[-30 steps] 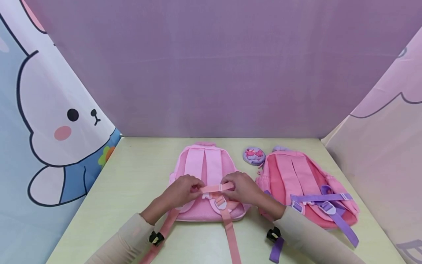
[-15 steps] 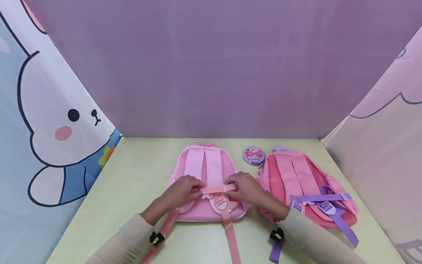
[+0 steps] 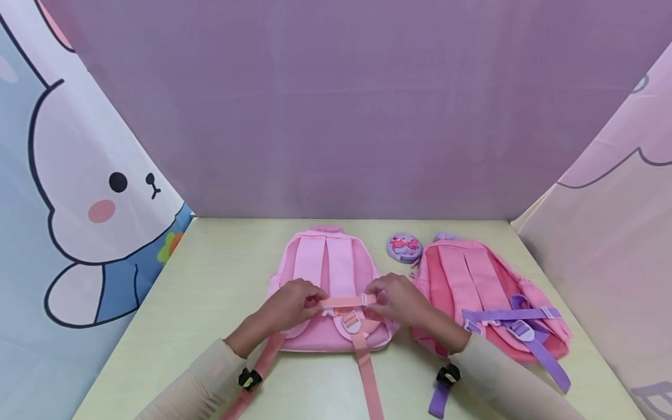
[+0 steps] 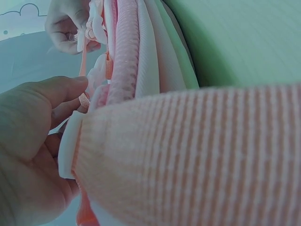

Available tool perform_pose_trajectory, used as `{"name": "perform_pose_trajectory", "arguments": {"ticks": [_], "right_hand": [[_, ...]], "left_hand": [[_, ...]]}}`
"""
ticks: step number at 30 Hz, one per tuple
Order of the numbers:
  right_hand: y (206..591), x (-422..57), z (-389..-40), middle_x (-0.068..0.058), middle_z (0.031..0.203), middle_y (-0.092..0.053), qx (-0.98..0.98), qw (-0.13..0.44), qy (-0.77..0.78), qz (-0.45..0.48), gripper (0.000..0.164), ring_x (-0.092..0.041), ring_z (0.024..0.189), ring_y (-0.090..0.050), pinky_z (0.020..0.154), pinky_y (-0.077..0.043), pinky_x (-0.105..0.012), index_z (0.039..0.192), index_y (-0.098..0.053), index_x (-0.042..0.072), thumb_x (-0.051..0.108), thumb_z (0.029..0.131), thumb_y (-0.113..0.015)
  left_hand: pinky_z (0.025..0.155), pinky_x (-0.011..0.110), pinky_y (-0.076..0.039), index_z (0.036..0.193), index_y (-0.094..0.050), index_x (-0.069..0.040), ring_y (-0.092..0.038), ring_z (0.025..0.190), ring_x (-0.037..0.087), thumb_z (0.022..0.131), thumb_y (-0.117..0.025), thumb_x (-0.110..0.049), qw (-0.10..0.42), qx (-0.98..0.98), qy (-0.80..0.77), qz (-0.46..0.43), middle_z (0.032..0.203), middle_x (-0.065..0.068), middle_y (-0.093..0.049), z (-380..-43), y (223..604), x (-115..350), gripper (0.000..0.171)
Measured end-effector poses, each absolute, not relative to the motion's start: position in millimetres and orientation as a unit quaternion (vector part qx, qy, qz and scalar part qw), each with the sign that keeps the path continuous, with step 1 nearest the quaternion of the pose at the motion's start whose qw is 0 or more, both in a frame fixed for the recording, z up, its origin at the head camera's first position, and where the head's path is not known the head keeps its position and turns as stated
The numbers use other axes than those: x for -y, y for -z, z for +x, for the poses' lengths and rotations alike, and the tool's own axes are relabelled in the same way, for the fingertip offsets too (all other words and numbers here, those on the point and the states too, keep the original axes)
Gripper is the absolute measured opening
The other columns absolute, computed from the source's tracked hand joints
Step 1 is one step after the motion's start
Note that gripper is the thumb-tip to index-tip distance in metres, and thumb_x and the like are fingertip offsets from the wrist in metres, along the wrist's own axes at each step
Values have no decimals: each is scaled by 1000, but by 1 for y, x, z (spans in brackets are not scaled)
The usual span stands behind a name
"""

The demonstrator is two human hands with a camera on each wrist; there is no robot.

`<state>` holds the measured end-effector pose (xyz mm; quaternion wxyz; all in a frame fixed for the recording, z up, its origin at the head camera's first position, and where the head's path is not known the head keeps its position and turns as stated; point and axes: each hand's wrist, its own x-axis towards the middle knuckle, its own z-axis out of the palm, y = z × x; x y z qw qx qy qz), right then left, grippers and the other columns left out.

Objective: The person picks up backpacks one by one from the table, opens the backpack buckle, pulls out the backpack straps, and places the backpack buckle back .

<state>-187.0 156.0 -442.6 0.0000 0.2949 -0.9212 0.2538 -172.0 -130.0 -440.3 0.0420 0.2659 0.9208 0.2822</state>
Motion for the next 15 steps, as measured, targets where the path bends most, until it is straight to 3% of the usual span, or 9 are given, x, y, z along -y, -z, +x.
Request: {"name": "perform_pose_trajectory", "arguments": {"ticks": [15], "right_hand": [[449, -160, -186, 14, 86, -68, 930, -2, -225, 291, 19, -3, 80, -52, 75, -49, -24, 97, -75, 24, 29, 82, -85]], "left_hand": [[69, 20, -49, 107, -79, -13, -55, 79, 12, 89, -78, -13, 49, -921, -268, 279, 85, -7, -68, -172, 443, 131, 18]]}}
